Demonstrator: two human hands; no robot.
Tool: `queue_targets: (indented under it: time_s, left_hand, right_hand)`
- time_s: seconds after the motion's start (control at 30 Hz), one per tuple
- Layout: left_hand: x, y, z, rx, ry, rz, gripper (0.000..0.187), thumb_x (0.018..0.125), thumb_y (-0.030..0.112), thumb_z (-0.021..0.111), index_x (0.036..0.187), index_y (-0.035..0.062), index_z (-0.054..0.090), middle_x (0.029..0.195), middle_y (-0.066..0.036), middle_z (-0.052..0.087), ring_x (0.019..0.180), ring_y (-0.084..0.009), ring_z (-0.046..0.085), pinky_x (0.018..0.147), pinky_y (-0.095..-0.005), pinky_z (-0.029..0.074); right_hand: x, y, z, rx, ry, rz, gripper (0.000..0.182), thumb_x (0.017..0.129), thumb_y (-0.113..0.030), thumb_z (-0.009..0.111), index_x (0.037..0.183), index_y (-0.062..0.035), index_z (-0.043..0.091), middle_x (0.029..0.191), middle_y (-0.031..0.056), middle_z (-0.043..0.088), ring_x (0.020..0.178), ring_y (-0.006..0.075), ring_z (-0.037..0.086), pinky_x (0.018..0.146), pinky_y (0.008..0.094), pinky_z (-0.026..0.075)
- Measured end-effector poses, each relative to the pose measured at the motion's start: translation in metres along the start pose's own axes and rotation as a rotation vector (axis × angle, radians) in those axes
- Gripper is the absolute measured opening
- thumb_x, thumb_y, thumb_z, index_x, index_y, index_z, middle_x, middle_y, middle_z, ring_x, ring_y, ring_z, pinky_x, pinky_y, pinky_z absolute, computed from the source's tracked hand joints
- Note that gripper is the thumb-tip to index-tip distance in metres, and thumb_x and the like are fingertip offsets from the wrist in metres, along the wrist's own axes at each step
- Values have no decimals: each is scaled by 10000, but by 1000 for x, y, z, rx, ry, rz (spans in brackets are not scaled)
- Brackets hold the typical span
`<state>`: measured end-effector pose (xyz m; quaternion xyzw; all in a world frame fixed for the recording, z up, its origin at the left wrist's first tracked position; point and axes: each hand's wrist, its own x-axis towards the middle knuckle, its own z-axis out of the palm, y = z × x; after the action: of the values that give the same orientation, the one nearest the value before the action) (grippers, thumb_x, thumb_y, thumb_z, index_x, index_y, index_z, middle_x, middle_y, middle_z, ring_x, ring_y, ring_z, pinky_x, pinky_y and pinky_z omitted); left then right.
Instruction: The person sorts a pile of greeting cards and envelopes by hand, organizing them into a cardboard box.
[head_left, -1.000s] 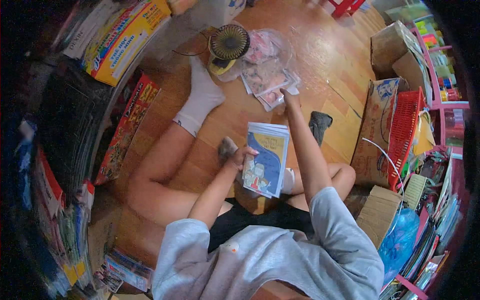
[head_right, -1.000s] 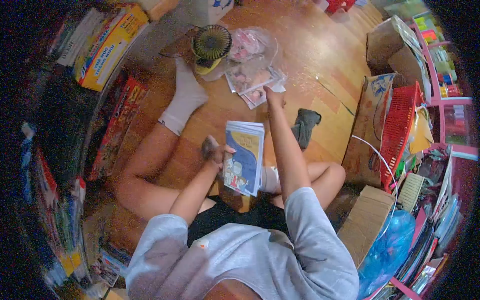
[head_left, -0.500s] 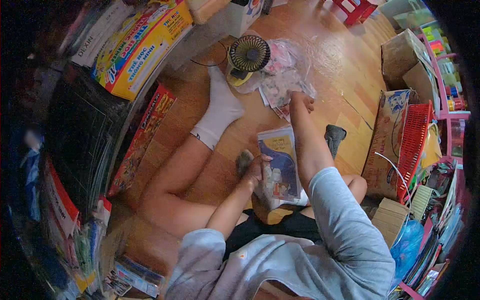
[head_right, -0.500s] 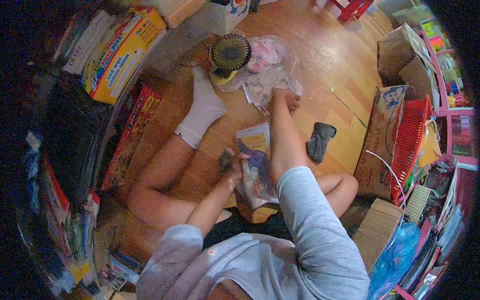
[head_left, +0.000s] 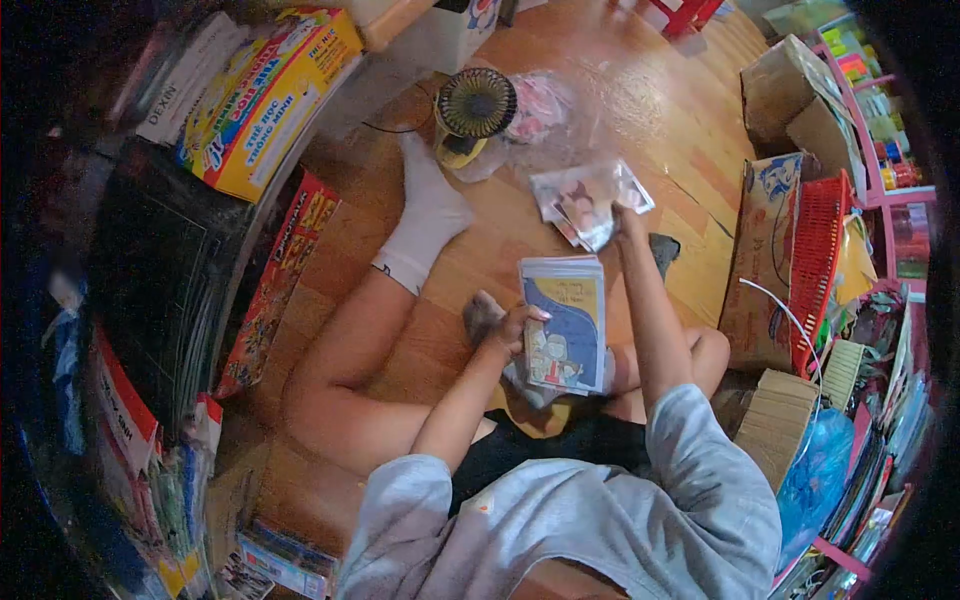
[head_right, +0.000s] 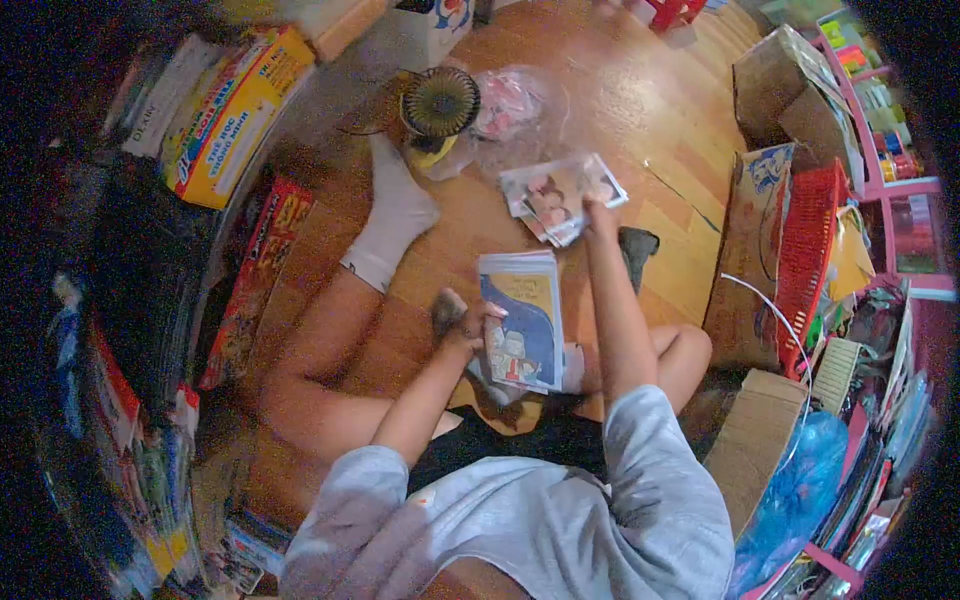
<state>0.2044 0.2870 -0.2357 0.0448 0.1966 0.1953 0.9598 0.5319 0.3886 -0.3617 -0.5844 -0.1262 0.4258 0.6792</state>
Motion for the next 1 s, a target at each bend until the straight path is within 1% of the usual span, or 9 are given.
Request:
queue_targets:
  time_s: [0.07,0.23,0.3,0.4,0.53,0.73,0.8,0.87,1.0]
  left_hand:
    - [-3,3,4,12,114,-13,322,578,123,566,875,10,513,757,-78,552,677,-208,549,657,-336,467]
    - [16,-7,-30,4,176,52,276,571,109,563,828,24,509,686,-60,529,650,-199,531,648,-334,463]
    - [20,-10,-40,-3,195,134,443,555,101,535,974,-11,449,833,-111,517,788,-265,523,745,-397,446]
    - [13,-5,-5,-10,199,156,440,553,104,525,967,-21,443,836,-120,511,796,-267,519,745,-401,447]
    - [13,-4,-30,-7,218,177,410,559,88,507,948,-29,448,810,-123,523,754,-262,533,736,-381,453]
    - [9,2,-6,13,184,183,320,601,74,544,898,-20,470,768,-94,536,710,-201,549,686,-317,465]
    - [9,0,-7,109,175,160,366,623,116,535,952,-20,454,837,-105,536,736,-226,554,683,-325,474]
    - [6,2,11,225,169,226,376,607,70,553,959,-18,456,847,-105,543,742,-205,553,690,-308,471]
    - [-7,18,51,571,221,446,303,645,18,548,943,3,498,832,-73,557,737,-161,549,689,-274,456]
  right_hand:
    - [-88,-72,8,-113,138,146,345,669,13,555,998,47,459,911,112,537,764,210,539,659,292,443]
    - [-165,-141,-17,-426,-90,145,356,674,-6,574,1013,27,469,892,85,552,786,174,531,701,278,433]
    - [-194,-164,4,-697,-318,89,384,670,-21,585,1032,16,465,928,71,541,811,148,515,726,258,418]
    - [-213,-161,27,-623,-528,103,384,675,-22,574,1041,9,463,940,68,534,826,131,503,722,237,407]
    - [-230,-134,65,-444,-604,217,358,713,-94,561,1045,0,465,949,71,527,827,129,500,700,236,414]
    - [-252,-125,92,-143,-308,568,431,799,-321,482,1108,-26,427,977,91,521,871,147,500,716,271,421]
    - [-257,-114,88,-113,-314,494,462,791,-343,496,1119,-28,413,999,96,511,897,156,491,754,271,402]
    - [-266,-120,91,-530,-421,142,485,788,-323,504,1131,-3,381,1044,94,486,927,162,471,808,262,366]
    - [-263,-121,82,-406,-515,-53,554,662,-181,656,1121,-24,389,1003,85,506,930,145,475,806,276,375]
